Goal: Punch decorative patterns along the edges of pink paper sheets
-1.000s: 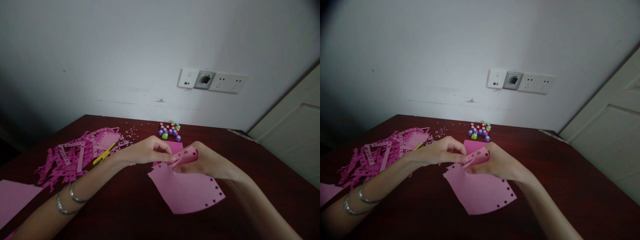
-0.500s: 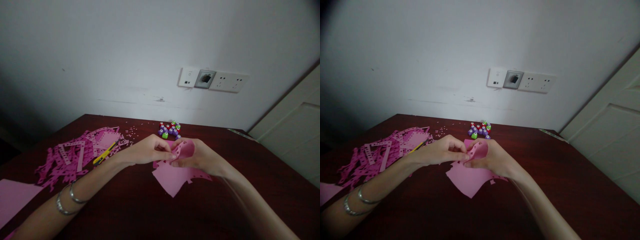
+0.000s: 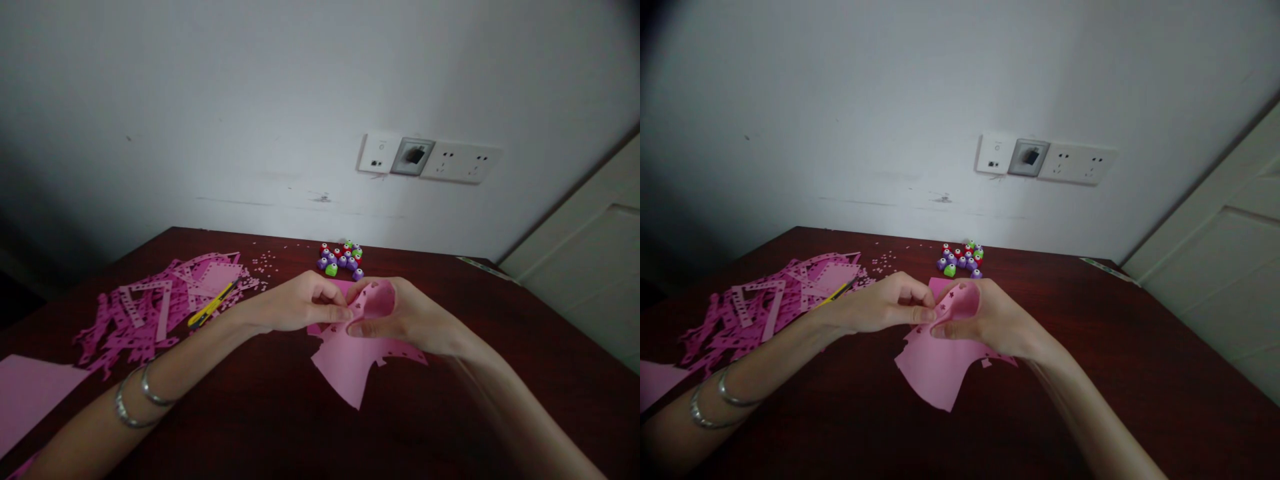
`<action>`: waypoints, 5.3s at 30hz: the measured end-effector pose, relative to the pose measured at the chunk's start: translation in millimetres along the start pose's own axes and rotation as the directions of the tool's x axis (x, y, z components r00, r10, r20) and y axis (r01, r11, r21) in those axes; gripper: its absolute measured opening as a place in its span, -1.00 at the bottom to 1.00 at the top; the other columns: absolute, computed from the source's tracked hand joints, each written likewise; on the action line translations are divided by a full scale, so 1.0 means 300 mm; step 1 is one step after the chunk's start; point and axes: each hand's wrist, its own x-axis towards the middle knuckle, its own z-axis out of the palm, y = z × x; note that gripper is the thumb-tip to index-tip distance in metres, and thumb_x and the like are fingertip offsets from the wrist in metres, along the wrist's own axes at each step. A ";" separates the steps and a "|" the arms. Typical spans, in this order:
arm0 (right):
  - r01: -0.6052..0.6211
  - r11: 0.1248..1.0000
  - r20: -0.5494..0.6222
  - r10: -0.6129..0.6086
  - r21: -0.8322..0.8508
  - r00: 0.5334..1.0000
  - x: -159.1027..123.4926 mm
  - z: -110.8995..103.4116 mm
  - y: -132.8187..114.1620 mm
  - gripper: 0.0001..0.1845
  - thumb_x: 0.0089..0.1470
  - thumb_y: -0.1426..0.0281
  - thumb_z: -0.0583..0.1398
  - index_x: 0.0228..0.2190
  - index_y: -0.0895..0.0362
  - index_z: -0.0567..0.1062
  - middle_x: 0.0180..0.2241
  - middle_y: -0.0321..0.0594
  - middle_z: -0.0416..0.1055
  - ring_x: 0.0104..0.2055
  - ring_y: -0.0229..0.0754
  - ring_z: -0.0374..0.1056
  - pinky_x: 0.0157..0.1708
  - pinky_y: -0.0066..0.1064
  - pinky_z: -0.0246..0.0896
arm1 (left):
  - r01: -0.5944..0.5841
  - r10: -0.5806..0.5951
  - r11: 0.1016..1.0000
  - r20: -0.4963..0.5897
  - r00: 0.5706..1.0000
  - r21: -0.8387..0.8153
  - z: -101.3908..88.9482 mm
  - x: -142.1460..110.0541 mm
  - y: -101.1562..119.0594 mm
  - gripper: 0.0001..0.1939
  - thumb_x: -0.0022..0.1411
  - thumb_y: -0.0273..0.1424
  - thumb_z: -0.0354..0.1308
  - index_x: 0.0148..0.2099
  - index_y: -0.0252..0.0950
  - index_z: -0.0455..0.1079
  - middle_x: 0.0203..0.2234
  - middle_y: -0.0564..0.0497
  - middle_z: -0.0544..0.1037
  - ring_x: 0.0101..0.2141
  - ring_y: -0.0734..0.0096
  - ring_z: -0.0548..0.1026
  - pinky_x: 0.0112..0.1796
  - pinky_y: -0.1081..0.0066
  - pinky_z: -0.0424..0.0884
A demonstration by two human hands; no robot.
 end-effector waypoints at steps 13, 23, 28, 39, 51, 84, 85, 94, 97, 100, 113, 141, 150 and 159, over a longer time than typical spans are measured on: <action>-0.025 0.995 0.033 0.028 -0.093 0.999 -0.002 0.001 -0.004 -0.78 -0.14 0.37 0.30 -0.37 0.19 0.48 -0.37 -0.19 0.48 -0.30 -0.17 0.38 -0.30 -0.36 0.27 | 0.012 -0.011 1.000 0.078 0.997 -0.017 0.000 -0.004 -0.005 -0.68 0.12 -0.17 0.13 -0.41 -0.38 0.39 -0.61 0.08 0.36 -0.57 0.59 0.28 -0.52 0.53 0.21; -0.042 0.989 0.022 0.045 -0.142 0.999 -0.004 0.002 -0.013 -0.79 -0.17 0.37 0.31 -0.41 0.19 0.49 -0.40 -0.23 0.47 -0.35 -0.22 0.36 -0.33 -0.40 0.26 | 0.021 -0.018 0.999 0.104 0.994 -0.029 -0.002 -0.003 -0.005 -0.72 0.12 -0.23 0.14 -0.41 -0.38 0.41 -0.61 0.05 0.40 -0.56 0.58 0.32 -0.51 0.52 0.23; -0.054 0.990 -0.055 0.047 -0.130 0.997 -0.015 -0.004 -0.016 -0.79 -0.18 0.41 0.31 -0.40 0.17 0.49 -0.41 -0.25 0.48 -0.38 -0.25 0.37 -0.40 -0.47 0.27 | 0.025 -0.028 0.999 0.048 0.998 0.048 -0.015 -0.009 0.007 -0.79 0.07 -0.28 0.19 -0.40 -0.36 0.45 -0.58 0.04 0.45 -0.54 0.57 0.35 -0.51 0.54 0.25; -0.023 0.996 -0.039 0.020 -0.086 0.999 -0.012 0.006 -0.024 -0.67 -0.20 0.46 0.31 -0.28 0.13 0.47 -0.36 -0.27 0.46 -0.34 -0.25 0.37 -0.32 -0.42 0.29 | 0.026 -0.026 1.000 0.030 0.999 0.010 -0.006 -0.005 0.001 -0.83 0.06 -0.31 0.20 -0.38 -0.34 0.46 -0.58 0.06 0.47 -0.55 0.59 0.39 -0.52 0.56 0.24; -0.023 0.995 -0.050 0.018 -0.095 0.999 -0.015 0.016 -0.022 -0.68 -0.19 0.37 0.33 -0.32 0.17 0.44 -0.35 -0.24 0.43 -0.31 -0.20 0.36 -0.27 -0.36 0.28 | -0.008 0.027 0.988 0.123 0.992 -0.155 -0.001 -0.008 -0.008 -0.85 0.12 -0.37 0.16 -0.37 -0.37 0.40 -0.53 0.05 0.44 -0.48 0.56 0.38 -0.41 0.51 0.32; -0.039 0.992 -0.363 -0.006 -0.117 0.932 -0.037 -0.046 -0.019 -0.70 -0.16 0.26 0.29 -0.37 0.12 0.37 -0.46 -0.28 0.40 -0.51 -0.28 0.32 -0.60 -0.49 0.19 | -0.040 0.011 0.996 -0.318 0.948 -0.085 -0.037 0.005 -0.019 -0.82 -0.01 -0.34 0.25 -0.35 -0.35 0.47 -0.48 0.03 0.51 -0.45 0.56 0.39 -0.39 0.52 0.28; -0.062 0.994 -0.300 0.030 -0.095 0.953 -0.044 -0.056 -0.022 -0.69 -0.16 0.27 0.30 -0.35 0.12 0.38 -0.44 -0.27 0.42 -0.47 -0.26 0.34 -0.55 -0.48 0.22 | -0.057 0.018 0.993 -0.342 0.939 -0.102 -0.039 0.005 -0.022 -0.81 -0.01 -0.33 0.26 -0.33 -0.35 0.47 -0.46 0.02 0.52 -0.43 0.56 0.40 -0.38 0.52 0.29; 0.006 0.963 -0.030 -0.015 -0.271 0.999 -0.079 -0.058 -0.060 -0.71 0.07 0.21 0.13 -0.28 0.16 0.46 -0.29 -0.18 0.43 -0.27 -0.23 0.34 -0.26 -0.39 0.29 | 0.068 -0.072 0.996 -0.078 0.994 -0.057 -0.034 -0.018 -0.003 -0.75 -0.03 -0.28 0.26 -0.31 -0.34 0.49 -0.42 -0.03 0.55 -0.45 0.50 0.44 -0.40 0.49 0.32; -0.002 0.955 0.018 0.008 -0.296 1.000 -0.055 -0.022 -0.045 -0.64 0.14 0.14 0.03 -0.38 0.18 0.43 -0.45 -0.25 0.38 -0.47 -0.32 0.28 -0.46 -0.47 0.27 | 0.065 -0.065 0.998 -0.038 0.997 -0.009 -0.018 -0.016 0.011 -0.74 -0.01 -0.24 0.24 -0.34 -0.35 0.47 -0.49 0.03 0.50 -0.51 0.55 0.38 -0.49 0.53 0.25; -0.005 0.955 0.034 0.015 -0.295 0.999 -0.037 0.011 -0.025 -0.64 0.14 0.13 0.03 -0.47 0.16 0.34 -0.54 -0.34 0.26 -0.55 -0.37 0.21 -0.59 -0.55 0.19 | 0.046 -0.045 0.999 -0.052 0.998 0.023 -0.008 -0.015 0.022 -0.72 -0.02 -0.22 0.24 -0.45 -0.37 0.42 -0.64 0.13 0.36 -0.61 0.63 0.24 -0.59 0.57 0.11; 0.123 0.885 -0.042 -0.158 -0.449 0.986 -0.029 0.055 -0.035 -0.64 0.19 0.19 -0.03 -0.49 0.14 0.33 -0.53 -0.30 0.24 -0.48 -0.31 0.16 -0.49 -0.49 0.10 | 0.121 -0.132 0.981 -0.062 0.989 -0.151 0.003 -0.025 0.027 -0.78 -0.08 -0.28 0.29 -0.48 -0.35 0.44 -0.64 0.10 0.42 -0.59 0.59 0.30 -0.55 0.54 0.21; 0.002 1.000 0.028 -0.002 0.001 1.000 -0.026 0.081 0.007 -0.65 0.17 0.13 -0.02 -0.46 0.14 0.24 -0.69 -0.49 0.10 -0.80 -0.52 0.05 -0.88 -0.74 -0.03 | 0.018 -0.013 0.979 0.027 1.000 -0.204 -0.024 -0.021 0.044 -0.98 -0.07 -0.48 0.28 -0.47 -0.29 0.51 -0.58 0.08 0.52 -0.56 0.61 0.39 -0.51 0.60 0.29; 0.003 0.999 0.059 -0.006 0.052 0.998 -0.021 0.085 0.011 -0.66 0.17 0.14 -0.01 -0.47 0.15 0.22 -0.70 -0.51 0.09 -0.82 -0.53 0.04 -0.90 -0.78 -0.07 | 0.054 -0.039 0.973 0.071 0.997 -0.223 -0.031 -0.019 0.032 -0.96 -0.08 -0.46 0.30 -0.47 -0.29 0.51 -0.58 0.07 0.53 -0.57 0.60 0.40 -0.49 0.58 0.33; -0.026 0.992 0.107 0.013 0.124 0.994 -0.022 0.076 0.000 -0.70 0.14 0.18 0.05 -0.46 0.16 0.27 -0.69 -0.48 0.17 -0.81 -0.52 0.07 -0.88 -0.76 0.00 | 0.046 -0.024 0.983 0.121 0.992 -0.178 -0.030 -0.021 0.039 -0.89 -0.09 -0.43 0.30 -0.40 -0.30 0.53 -0.54 0.04 0.55 -0.53 0.56 0.42 -0.47 0.56 0.32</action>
